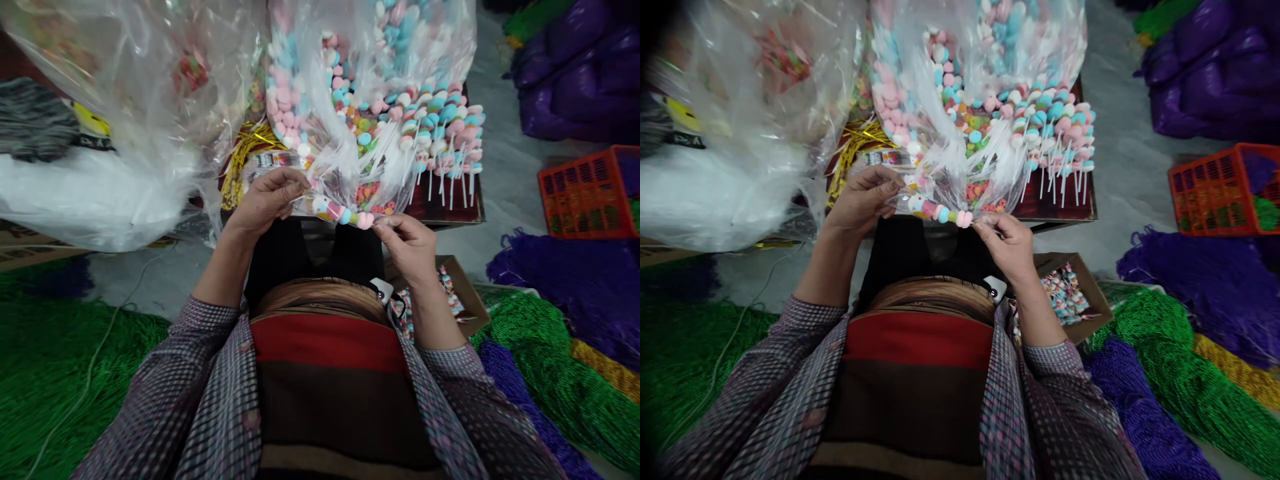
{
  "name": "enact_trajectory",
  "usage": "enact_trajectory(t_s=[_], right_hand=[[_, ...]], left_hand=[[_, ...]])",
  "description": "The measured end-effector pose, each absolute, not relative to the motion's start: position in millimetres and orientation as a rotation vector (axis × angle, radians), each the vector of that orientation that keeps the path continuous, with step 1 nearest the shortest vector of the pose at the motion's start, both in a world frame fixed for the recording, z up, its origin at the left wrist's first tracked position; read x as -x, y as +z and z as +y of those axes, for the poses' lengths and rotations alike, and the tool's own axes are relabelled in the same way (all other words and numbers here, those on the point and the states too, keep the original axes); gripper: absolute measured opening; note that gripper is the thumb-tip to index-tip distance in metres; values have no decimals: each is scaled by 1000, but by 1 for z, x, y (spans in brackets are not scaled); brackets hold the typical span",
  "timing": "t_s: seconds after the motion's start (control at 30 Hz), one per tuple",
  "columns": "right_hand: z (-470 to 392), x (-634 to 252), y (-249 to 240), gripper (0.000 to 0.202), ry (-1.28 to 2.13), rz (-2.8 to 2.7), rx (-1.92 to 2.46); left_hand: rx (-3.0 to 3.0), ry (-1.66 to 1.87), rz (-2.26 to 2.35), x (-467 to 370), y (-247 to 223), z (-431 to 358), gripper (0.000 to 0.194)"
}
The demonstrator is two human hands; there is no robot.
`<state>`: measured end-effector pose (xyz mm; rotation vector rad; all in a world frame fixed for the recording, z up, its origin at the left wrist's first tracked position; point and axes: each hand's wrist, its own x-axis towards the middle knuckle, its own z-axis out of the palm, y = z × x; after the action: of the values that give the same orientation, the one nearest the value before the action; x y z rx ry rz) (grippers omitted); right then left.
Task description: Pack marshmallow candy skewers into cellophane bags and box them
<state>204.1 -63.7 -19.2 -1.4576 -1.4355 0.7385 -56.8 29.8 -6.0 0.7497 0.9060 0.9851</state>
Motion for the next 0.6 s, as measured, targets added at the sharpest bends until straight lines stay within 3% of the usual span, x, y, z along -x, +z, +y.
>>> enact_trajectory(t_s=[0.1,0.37,0.43,0.53,0.6], right_hand=[[-64,-200,-20,29,685,-1423,1493],[-64,-196,-34,32,949,-1334,1474],[-62,-190,-41,34,969,-1189,1456],[-56,-176,-45,41,1078,-971,1371],[-53,-166,-44,45,1142,-870,1314]], left_hand=[[-815,1000,883,57,-7,29,14],[-906,1071,755,55,-8,28,5],[-832,1109,633,51,1,25,18],[-638,1139,455,42,21,19,54],[-592,1203,388,35,29,15,65]])
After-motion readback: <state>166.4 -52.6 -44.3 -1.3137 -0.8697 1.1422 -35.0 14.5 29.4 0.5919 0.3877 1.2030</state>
